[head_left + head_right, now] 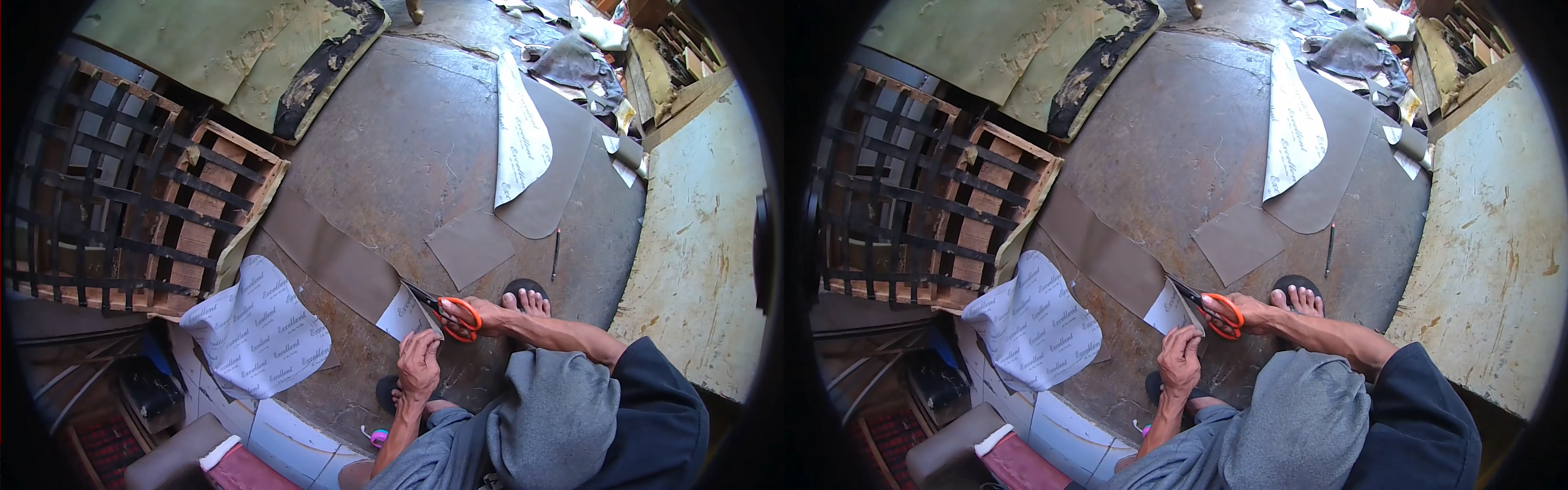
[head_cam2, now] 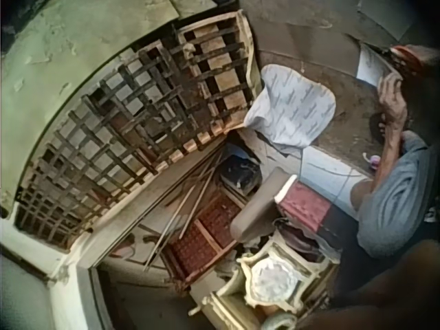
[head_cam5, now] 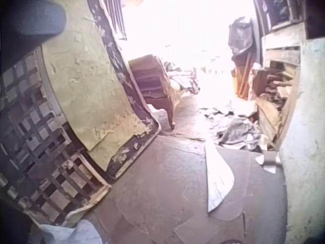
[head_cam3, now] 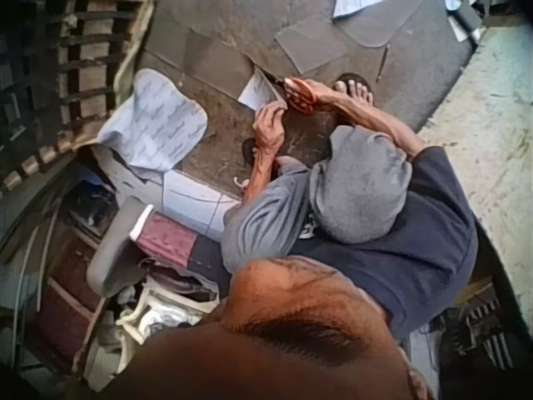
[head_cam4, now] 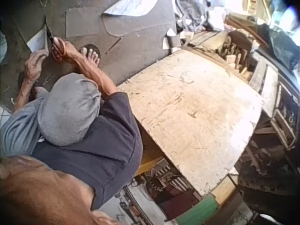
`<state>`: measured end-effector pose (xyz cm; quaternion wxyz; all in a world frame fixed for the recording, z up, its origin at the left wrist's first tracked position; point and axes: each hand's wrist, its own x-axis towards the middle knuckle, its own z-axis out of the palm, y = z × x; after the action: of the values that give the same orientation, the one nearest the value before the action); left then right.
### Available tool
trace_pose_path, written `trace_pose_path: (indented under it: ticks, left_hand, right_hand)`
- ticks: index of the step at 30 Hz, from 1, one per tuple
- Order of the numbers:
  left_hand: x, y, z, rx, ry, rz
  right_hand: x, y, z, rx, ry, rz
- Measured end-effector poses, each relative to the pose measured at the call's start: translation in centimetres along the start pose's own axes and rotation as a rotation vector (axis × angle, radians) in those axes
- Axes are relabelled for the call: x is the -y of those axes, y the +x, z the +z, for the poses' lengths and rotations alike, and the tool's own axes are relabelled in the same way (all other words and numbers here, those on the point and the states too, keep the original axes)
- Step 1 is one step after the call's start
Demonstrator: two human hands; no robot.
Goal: The person uses shears to cut a shape out of brown fabric on the floor, following a paper pattern. They then cut a strip from the fabric and align a larger paper pattern over the material.
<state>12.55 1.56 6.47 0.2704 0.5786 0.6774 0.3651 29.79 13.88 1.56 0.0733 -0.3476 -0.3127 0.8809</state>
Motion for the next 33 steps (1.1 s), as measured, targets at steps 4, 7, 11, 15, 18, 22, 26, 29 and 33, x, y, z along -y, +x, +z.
trace_pose_path:
  ticks: [4,7,11,15,18,22,26,29,33]
  left_hand:
    - [-0.2,-0.3,-0.3,0.007,-0.004,0.000]
    - [-0.6,-0.5,-0.8,0.016,0.002,-0.008]
    - [-0.9,-1.5,-2.0,-0.024,-0.009,-0.041]
    - [-1.4,-1.9,-2.3,-0.020,0.003,-0.024]
    - [-1.7,-1.8,-2.0,-0.015,-0.004,-0.024]
    - [-1.9,-1.6,-1.9,-0.015,-0.005,-0.026]
    - [-2.1,-1.8,-1.9,-0.004,-0.007,-0.027]
    - [-2.2,-2.0,-1.7,0.005,-0.022,-0.039]
    - [-2.4,-2.3,-1.6,0.003,-0.030,-0.053]
  right_hand:
    - [0.2,0.6,0.3,0.024,0.061,0.017]
    - [0.4,0.4,0.7,0.026,0.036,-0.011]
    - [0.1,-0.1,0.1,0.055,-0.031,-0.002]
    - [0.1,0.5,0.8,0.092,0.064,0.035]
    - [0.6,0.8,1.1,0.092,0.015,0.031]
    - [0.2,0.9,0.9,0.083,0.060,0.016]
    - [0.2,0.7,0.7,0.100,0.032,-0.008]
    - [0.0,1.0,1.2,0.063,0.068,0.013]
    - [0.8,0.8,1.9,0.020,0.071,0.029]
